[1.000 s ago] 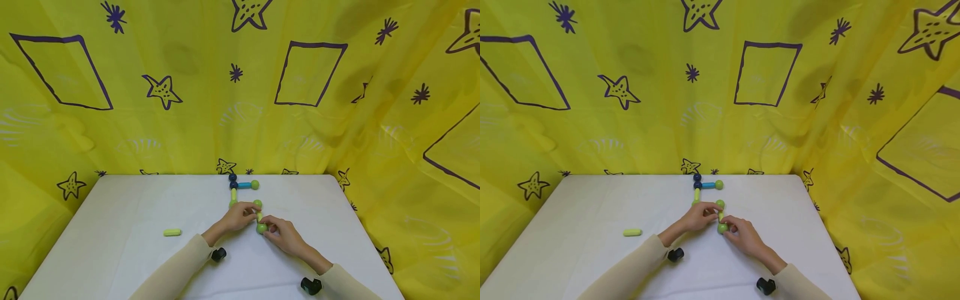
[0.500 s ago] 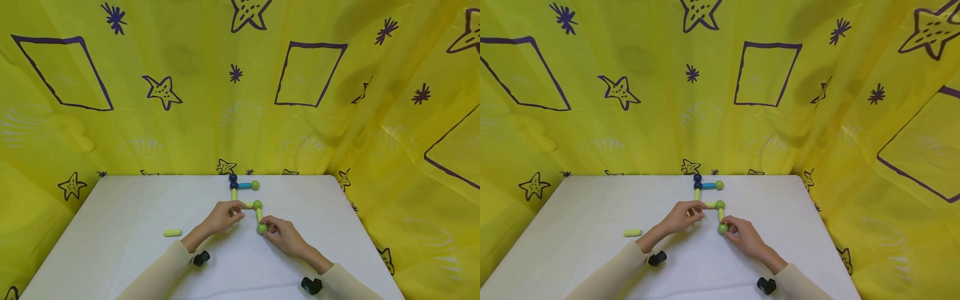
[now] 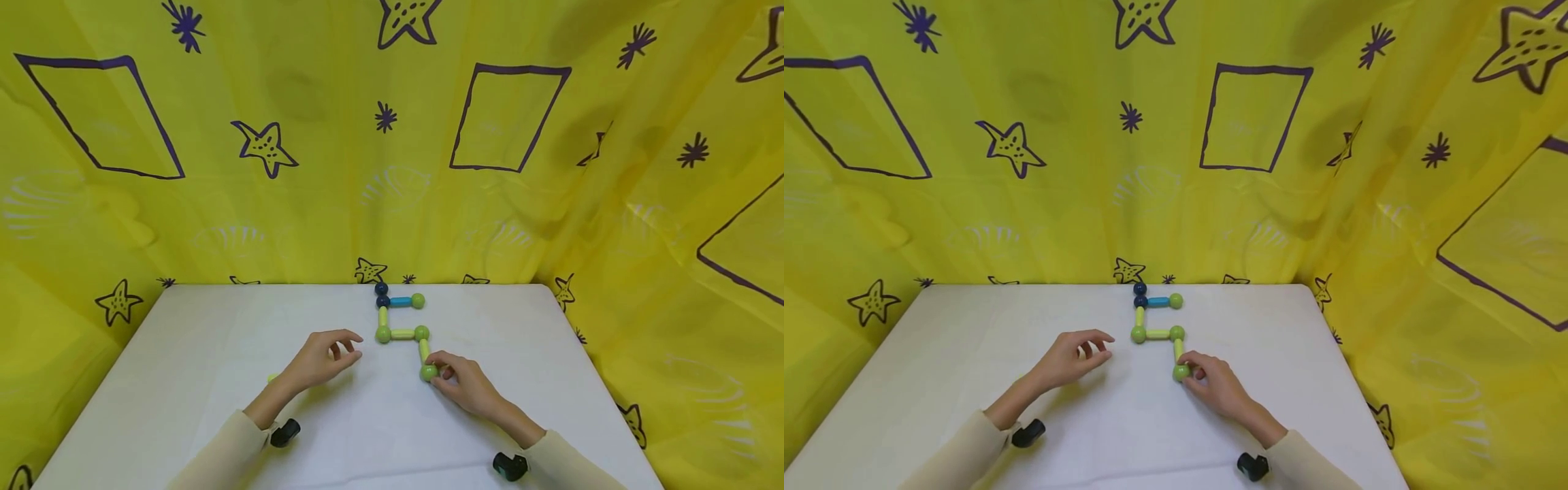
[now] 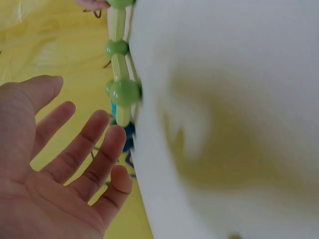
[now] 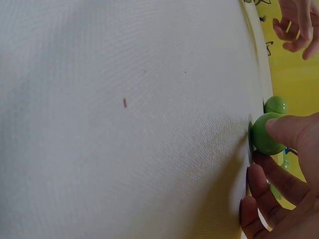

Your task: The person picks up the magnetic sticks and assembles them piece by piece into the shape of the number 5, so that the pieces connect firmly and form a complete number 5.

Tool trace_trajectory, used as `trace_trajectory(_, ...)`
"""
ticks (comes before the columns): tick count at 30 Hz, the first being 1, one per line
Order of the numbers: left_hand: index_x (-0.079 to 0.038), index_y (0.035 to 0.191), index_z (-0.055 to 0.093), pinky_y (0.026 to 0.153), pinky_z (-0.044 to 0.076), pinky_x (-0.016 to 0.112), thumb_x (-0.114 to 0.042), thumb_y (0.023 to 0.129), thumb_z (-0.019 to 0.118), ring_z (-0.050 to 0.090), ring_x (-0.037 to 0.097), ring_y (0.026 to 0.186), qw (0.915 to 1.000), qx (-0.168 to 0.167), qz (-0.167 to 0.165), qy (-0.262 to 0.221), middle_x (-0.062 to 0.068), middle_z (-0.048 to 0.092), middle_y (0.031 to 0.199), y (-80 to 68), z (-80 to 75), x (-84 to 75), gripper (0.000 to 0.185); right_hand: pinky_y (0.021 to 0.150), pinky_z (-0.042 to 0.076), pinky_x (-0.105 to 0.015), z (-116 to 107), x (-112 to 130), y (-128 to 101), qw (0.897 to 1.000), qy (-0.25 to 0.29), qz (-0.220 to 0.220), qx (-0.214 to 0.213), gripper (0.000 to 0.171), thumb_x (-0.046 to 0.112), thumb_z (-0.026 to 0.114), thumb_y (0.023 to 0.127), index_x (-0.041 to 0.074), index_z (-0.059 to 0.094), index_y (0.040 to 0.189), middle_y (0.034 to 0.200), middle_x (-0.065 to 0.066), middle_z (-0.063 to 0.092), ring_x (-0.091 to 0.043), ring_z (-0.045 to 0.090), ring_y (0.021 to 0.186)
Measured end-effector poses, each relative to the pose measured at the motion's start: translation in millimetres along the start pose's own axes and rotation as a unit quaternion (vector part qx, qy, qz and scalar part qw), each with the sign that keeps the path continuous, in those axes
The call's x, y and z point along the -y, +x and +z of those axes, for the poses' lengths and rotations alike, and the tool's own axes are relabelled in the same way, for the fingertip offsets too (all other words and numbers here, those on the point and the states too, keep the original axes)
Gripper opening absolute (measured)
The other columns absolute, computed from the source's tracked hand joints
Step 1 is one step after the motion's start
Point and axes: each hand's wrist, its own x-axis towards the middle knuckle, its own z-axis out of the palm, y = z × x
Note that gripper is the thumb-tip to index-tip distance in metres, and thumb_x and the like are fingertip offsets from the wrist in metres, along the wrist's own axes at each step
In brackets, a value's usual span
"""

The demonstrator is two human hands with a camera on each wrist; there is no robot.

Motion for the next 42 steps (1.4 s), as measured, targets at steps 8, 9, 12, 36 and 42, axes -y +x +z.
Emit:
trace_trajectory(8, -0.007, 0.113, 0.075, 0.055, 0.047, 0.025, -0.018, 0.093, 0.077, 0.058, 0.007, 0.066, 0.9985, -0.033, -0.026, 0.034, -0.002, 0.072, 0.090, -32.1, -30.0, 19.1, 0.023, 0.078, 0.053, -0.032, 0, 1, 0, 1.000, 0.002, -0.005, 0.000, 0.030, 0.007, 0.074, 0.093, 0.017, 0.067, 0.121, 0.112, -0.002, 0.072, -0.009, 0.062, 0.086)
trace_trajectory(9, -0.007, 0.113, 0.075, 0.053, 0.047, 0.025, -0.017, 0.093, 0.078, 0.058, 0.007, 0.065, 0.9983, -0.038, -0.029, 0.033, -0.002, 0.072, 0.089, -36.0, -32.9, 21.0, 0.023, 0.078, 0.053, -0.031, 0, 1, -1, 1.000, 0.002, -0.006, -0.001, 0.030, 0.007, 0.074, 0.093, 0.016, 0.067, 0.121, 0.112, -0.002, 0.072, -0.009, 0.062, 0.087)
trace_trajectory(12, -0.007, 0.111, 0.075, 0.052, 0.047, 0.024, -0.015, 0.092, 0.078, 0.058, 0.006, 0.064, 0.9971, -0.055, -0.032, 0.041, -0.002, 0.071, 0.088, -47.0, -40.7, 26.2, 0.022, 0.077, 0.052, -0.031, 0, 1, -2, 1.000, 0.004, -0.010, -0.004, 0.032, 0.006, 0.075, 0.092, 0.015, 0.067, 0.122, 0.110, -0.001, 0.071, -0.009, 0.060, 0.086)
trace_trajectory(36, -0.012, 0.107, 0.078, 0.065, 0.042, 0.027, -0.016, 0.078, 0.091, 0.051, 0.012, 0.073, 0.9925, -0.029, -0.065, 0.099, -0.001, 0.072, 0.096, -87.9, -64.8, 52.5, 0.032, 0.074, 0.050, -0.031, 3, 3, -2, 1.000, -0.004, -0.012, -0.026, 0.033, 0.006, 0.078, 0.090, 0.014, 0.068, 0.120, 0.100, 0.000, 0.067, -0.013, 0.059, 0.081)
trace_trajectory(42, -0.012, 0.102, 0.079, 0.067, 0.043, 0.028, -0.015, 0.077, 0.091, 0.052, 0.012, 0.076, 0.9921, -0.025, -0.068, 0.103, -0.003, 0.073, 0.098, -88.6, -65.0, 54.6, 0.029, 0.074, 0.051, -0.031, 3, 2, -2, 1.000, -0.007, -0.010, -0.026, 0.033, 0.005, 0.078, 0.090, 0.013, 0.068, 0.121, 0.100, 0.000, 0.067, -0.009, 0.058, 0.081)
